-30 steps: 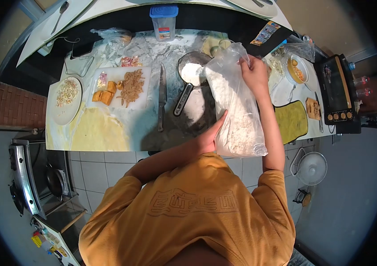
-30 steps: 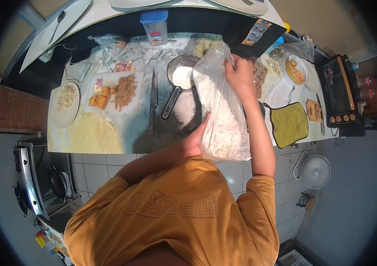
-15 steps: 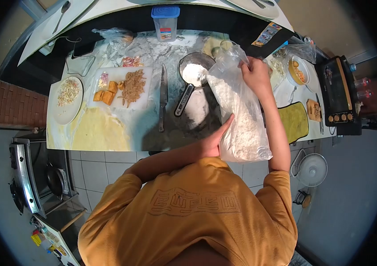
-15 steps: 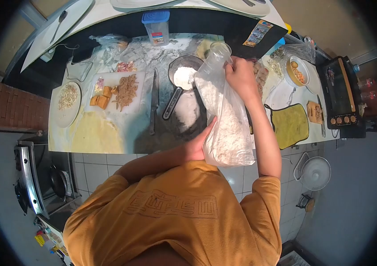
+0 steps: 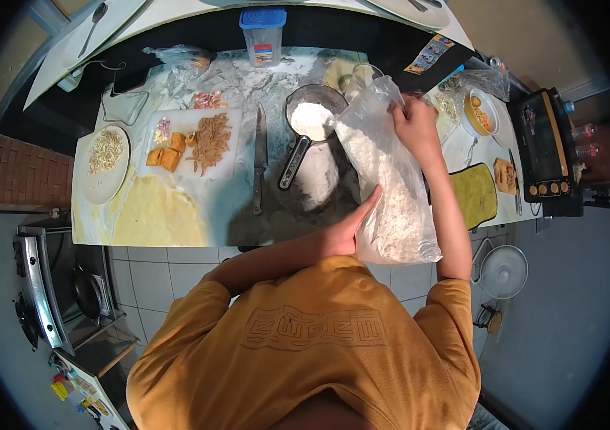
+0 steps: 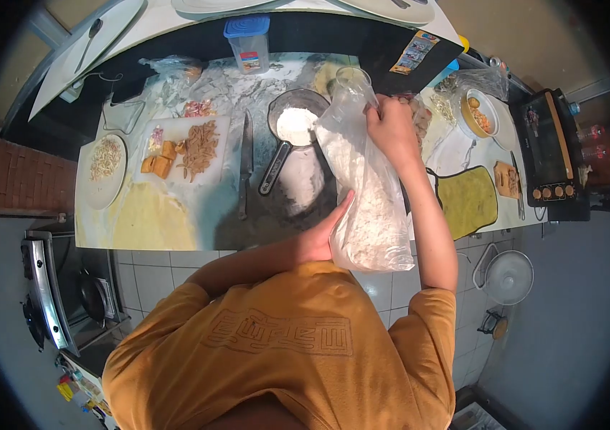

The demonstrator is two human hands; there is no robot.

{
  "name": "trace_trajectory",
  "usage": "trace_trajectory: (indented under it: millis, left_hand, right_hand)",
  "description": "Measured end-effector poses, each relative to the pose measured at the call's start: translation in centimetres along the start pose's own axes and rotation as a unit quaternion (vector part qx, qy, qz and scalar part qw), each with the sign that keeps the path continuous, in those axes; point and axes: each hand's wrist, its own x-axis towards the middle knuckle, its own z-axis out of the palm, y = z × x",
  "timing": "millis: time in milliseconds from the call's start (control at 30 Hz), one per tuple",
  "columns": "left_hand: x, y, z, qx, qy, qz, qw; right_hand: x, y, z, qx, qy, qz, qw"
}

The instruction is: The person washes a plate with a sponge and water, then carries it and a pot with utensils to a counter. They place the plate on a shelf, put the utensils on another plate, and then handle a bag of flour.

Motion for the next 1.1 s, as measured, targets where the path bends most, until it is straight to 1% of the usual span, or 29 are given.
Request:
trace_trajectory:
  millis: [33,100,233,267,300,333,400,433,500,533,600,633,667,733,767,800,833,867,900,933,967,1000,1033,1067,1100]
  left_hand:
    - [0.1,0.0,-0.1,0.000,-0.001,0.000,1.000]
    - [0.5,-0.1,-0.5,0.002,-0.001,0.001,1.000]
    - [0.3,0.0,-0.5,-0.013,-0.010,-0.007,1.000]
    - [0.2,0.2,-0.4,-0.002,-0.007,0.008,1.000]
    - [0.2,0.3,-0.2,0.009,-0.003,0.022,1.000]
    - [0.2,0.5,-0.4,0.011,-0.003,0.022,1.000]
    - [0.2,1.2,-0.8,-0.012,0.007,0.021,1.000]
    - [0.1,1.5,-0.7,-0.012,0.008,0.023,1.000]
    - [-0.3,1.8,-0.6,0.021,0.008,0.072,0.997]
    - [-0.5,1.9,-0.6,0.023,0.008,0.073,0.997]
    - [-1.0,2.0,-0.6,0.032,-0.009,0.092,0.995]
    - [-1.1,2.2,-0.7,0.033,-0.008,0.096,0.995]
    - [-1.2,2.3,-1.0,0.039,0.000,0.103,0.994]
    - [-1.3,2.6,-2.2,0.044,0.011,0.110,0.993]
    - [-1.0,3.0,-3.2,0.100,0.039,0.137,0.985]
    - [-0.7,3.3,-4.2,0.157,0.067,0.162,0.972]
    - [-0.3,3.6,-5.2,0.160,0.065,0.163,0.971]
    - [0.0,4.1,-6.2,0.279,0.090,0.216,0.931]
    - [0.1,4.5,-7.0,0.393,0.114,0.266,0.873]
    - [0.1,4.9,-7.6,0.397,0.114,0.267,0.871]
    - [0.1,5.3,-8.2,0.487,0.114,0.319,0.805]
    - [0.0,5.7,-8.5,0.570,0.111,0.365,0.727]
    - [0.0,5.9,-8.4,0.573,0.110,0.364,0.726]
    - [0.1,6.0,-8.4,0.562,0.139,0.377,0.723]
    - [0.1,6.1,-8.5,0.551,0.168,0.389,0.719]
  right_hand:
    - [0.0,0.4,0.2,-0.001,0.000,0.000,1.000]
    - [0.2,1.3,0.9,-0.002,0.024,-0.049,0.998]
    - [0.6,1.7,0.8,-0.020,0.008,-0.053,0.998]
    - [0.6,1.6,0.9,0.011,0.018,-0.053,0.998]
    - [0.6,1.1,1.0,0.042,0.029,-0.053,0.997]
    - [0.6,0.5,0.8,0.042,0.031,-0.053,0.997]
    - [0.7,-0.8,0.3,0.015,0.020,0.001,1.000]
    - [0.9,-0.5,0.6,0.016,0.020,-0.001,1.000]
    - [1.0,0.3,1.9,0.024,0.015,-0.024,0.999]
    - [0.8,0.6,2.4,0.026,0.016,-0.025,0.999]
    - [0.0,0.8,3.4,0.048,0.048,-0.027,0.997]
    - [-0.3,0.9,3.7,0.092,0.079,-0.054,0.991]
    - [-0.7,1.0,3.6,0.095,0.077,-0.057,0.991]
    - [-1.6,0.0,2.5,0.099,0.067,0.055,0.991]
    - [-2.0,0.7,2.8,0.136,0.067,0.057,0.987]
    - [-2.5,1.4,3.6,0.136,0.069,0.056,0.987]
    - [-3.0,2.2,4.6,0.220,0.092,0.043,0.970]
    - [-3.3,2.8,5.3,0.303,0.113,0.029,0.946]
    - [-3.7,3.1,5.6,0.305,0.116,0.026,0.945]
    - [-4.3,3.3,5.8,0.341,0.111,0.058,0.932]
    - [-4.8,3.5,6.1,0.376,0.106,0.089,0.916]
    - [-5.1,3.9,6.4,0.410,0.101,0.121,0.899]
    - [-5.4,4.3,7.2,0.427,0.122,0.138,0.885]
    - [-5.5,5.0,8.2,0.429,0.125,0.138,0.884]
    - [-5.5,5.0,8.9,0.490,0.143,0.149,0.847]
